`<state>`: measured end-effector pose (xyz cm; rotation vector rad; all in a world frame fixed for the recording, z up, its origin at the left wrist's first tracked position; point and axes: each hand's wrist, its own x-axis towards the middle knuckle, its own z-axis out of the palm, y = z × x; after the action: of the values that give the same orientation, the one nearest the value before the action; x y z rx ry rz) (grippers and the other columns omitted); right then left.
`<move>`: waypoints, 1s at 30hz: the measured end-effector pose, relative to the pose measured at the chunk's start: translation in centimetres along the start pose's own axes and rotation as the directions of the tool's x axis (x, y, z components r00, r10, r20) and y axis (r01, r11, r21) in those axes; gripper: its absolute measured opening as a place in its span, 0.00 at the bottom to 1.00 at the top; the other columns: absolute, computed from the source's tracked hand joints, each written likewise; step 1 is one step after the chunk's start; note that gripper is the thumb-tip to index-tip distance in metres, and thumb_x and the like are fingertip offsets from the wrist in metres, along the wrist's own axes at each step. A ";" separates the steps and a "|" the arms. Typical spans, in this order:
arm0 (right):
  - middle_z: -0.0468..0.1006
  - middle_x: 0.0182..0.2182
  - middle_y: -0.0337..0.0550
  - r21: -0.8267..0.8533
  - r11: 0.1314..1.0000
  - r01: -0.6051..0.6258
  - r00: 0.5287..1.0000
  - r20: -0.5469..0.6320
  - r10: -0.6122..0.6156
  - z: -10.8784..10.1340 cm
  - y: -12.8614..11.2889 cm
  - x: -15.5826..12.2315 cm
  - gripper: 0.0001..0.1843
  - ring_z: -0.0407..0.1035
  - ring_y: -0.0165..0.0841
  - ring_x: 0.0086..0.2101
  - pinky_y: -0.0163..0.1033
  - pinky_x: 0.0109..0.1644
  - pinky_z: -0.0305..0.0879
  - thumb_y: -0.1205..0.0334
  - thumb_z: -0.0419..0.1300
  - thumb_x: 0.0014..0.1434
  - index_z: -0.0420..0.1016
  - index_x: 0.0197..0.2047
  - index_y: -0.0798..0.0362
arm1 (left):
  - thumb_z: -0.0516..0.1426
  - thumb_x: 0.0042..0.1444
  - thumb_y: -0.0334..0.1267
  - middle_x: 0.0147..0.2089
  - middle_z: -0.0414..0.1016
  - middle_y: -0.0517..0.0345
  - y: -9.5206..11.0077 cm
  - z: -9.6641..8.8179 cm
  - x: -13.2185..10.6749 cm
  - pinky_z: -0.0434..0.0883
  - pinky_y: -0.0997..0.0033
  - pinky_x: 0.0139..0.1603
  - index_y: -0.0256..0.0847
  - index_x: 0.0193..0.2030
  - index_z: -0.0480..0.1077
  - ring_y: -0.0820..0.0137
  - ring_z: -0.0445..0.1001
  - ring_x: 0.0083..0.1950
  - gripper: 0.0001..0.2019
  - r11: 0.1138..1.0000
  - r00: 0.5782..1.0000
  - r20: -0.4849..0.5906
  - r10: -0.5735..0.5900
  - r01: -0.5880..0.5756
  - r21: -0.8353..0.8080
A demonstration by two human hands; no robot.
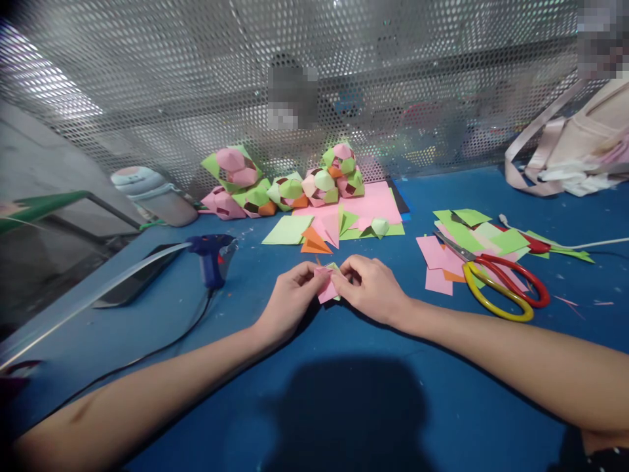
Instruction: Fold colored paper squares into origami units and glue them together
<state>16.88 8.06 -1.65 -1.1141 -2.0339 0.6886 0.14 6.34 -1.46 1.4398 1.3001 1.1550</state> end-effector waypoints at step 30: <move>0.73 0.24 0.36 0.096 0.995 -0.003 0.999 0.052 -0.002 0.2 0.9 0.3 0.08 0.64 0.27 0.26 0.34 0.31 0.56 0.65 0.54 0.58 0.69 0.28 0.54 | 0.61 0.46 0.31 0.32 0.71 0.62 -1.1 -0.1 0.8 0.66 0.75 0.36 0.37 0.35 0.69 0.75 0.69 0.33 0.08 0.961 0.996 0.000 -0.092 0.089 -0.263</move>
<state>17.05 8.78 -2.34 -1.0514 -2.0217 0.8145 -0.16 7.21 -2.44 1.1700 1.1587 1.2258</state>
